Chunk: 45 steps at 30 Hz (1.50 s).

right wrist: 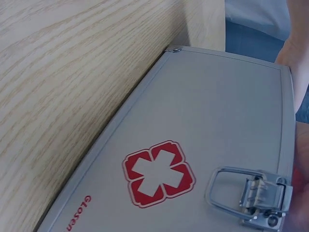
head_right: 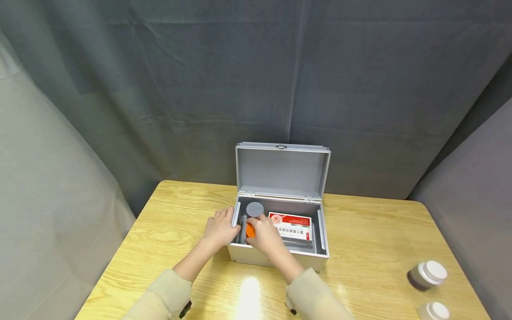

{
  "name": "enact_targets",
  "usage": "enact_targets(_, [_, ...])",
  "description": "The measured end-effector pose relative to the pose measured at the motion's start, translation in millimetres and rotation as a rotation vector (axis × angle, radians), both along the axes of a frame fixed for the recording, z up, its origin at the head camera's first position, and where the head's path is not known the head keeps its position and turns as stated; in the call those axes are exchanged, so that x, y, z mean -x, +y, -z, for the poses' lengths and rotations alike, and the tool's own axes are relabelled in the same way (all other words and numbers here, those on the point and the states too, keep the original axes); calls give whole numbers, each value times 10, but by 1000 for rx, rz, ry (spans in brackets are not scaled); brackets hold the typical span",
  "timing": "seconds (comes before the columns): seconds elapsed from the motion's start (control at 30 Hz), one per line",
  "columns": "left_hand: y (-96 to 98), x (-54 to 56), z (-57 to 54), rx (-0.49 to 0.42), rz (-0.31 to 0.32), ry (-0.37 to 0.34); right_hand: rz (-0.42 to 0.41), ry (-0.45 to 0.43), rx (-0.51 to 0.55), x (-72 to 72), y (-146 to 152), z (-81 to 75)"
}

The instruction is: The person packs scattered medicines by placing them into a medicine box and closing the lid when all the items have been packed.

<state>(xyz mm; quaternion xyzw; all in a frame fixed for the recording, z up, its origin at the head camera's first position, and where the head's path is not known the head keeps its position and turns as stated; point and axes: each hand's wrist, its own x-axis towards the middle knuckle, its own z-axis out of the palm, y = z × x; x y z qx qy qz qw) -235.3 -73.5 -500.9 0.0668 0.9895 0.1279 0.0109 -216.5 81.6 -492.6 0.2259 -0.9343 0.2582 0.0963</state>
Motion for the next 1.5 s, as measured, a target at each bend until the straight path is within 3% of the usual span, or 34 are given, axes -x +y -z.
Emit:
enact_targets(0.63, [-2,10,17,-2,-4,-3,-18,-96,-20,-11,32,-54])
enact_targets(1.0, [-1,-4,9,-11,-2,0,27,-137,33,-73,161,-248])
enact_targets(1.5, [-3,7,16,-22,-12,-12,51,181,27,-99,591,-396])
